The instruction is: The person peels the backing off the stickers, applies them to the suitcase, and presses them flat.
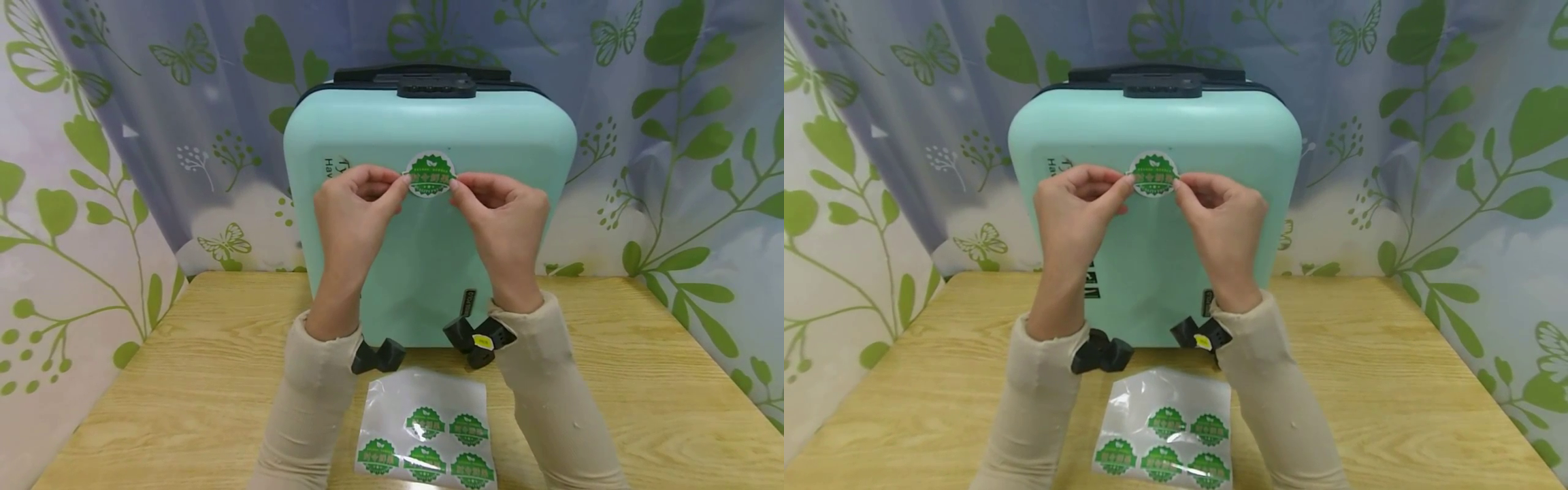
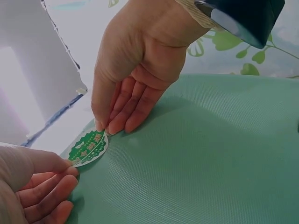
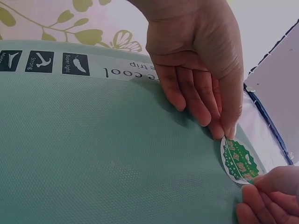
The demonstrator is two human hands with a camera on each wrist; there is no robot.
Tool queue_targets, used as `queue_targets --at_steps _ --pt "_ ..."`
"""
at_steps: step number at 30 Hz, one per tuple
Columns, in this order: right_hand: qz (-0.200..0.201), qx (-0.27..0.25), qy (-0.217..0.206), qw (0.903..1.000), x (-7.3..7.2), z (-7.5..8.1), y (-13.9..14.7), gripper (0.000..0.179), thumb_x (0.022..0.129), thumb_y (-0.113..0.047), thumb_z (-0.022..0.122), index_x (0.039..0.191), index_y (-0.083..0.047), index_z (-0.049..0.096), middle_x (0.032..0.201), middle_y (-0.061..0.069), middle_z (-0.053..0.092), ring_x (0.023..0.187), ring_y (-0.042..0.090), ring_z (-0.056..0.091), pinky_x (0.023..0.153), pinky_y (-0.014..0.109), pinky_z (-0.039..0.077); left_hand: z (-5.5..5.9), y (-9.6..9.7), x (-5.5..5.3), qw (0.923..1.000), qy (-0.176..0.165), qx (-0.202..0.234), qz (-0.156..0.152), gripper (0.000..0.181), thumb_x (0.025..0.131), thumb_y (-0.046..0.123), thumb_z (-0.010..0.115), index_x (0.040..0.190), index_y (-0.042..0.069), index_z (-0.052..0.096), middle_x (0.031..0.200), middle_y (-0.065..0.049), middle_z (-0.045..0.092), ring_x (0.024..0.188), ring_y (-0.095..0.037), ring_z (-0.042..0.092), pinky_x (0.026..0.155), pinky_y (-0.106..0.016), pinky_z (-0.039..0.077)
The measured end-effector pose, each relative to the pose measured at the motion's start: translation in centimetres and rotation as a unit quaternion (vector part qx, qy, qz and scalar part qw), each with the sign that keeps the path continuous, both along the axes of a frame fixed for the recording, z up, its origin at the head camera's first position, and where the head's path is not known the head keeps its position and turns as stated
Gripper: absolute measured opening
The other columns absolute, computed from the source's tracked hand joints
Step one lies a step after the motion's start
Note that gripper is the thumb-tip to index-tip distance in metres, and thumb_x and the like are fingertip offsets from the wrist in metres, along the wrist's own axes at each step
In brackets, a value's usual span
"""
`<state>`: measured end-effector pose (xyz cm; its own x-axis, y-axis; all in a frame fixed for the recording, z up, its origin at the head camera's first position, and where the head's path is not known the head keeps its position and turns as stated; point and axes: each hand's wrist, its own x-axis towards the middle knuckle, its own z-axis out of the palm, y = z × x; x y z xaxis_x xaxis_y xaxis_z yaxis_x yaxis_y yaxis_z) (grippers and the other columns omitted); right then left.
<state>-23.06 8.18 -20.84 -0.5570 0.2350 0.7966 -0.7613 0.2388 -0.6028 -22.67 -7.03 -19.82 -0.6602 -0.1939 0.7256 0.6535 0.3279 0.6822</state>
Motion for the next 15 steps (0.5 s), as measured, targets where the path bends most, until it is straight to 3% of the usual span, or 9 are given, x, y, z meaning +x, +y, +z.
queue_targets --at_steps 7,15 --pt "-0.015 0.007 0.001 0.9999 0.04 0.09 -0.06 0.012 0.081 -0.009 0.074 0.084 0.003 0.074 0.072 0.016 0.07 0.06 0.007 0.064 0.059 0.023 0.052 -0.11 -0.05 -0.11 0.9999 0.015 -0.001 -0.004 0.017 0.083 0.019 0.074 0.081 0.002 0.072 0.071 -0.007 0.071 0.054 -0.01 0.061 0.052 -0.025 0.048" --pt "-0.026 0.02 0.006 0.9995 0.03 0.19 -0.07 0.013 0.081 -0.011 0.075 0.083 0.002 0.075 0.073 0.016 0.07 0.059 0.006 0.063 0.058 0.022 0.051 -0.15 -0.2 -0.11 0.9999 0.005 0.006 -0.01 0.016 0.083 0.019 0.074 0.081 0.003 0.072 0.072 -0.007 0.071 0.054 -0.011 0.061 0.052 -0.026 0.048"
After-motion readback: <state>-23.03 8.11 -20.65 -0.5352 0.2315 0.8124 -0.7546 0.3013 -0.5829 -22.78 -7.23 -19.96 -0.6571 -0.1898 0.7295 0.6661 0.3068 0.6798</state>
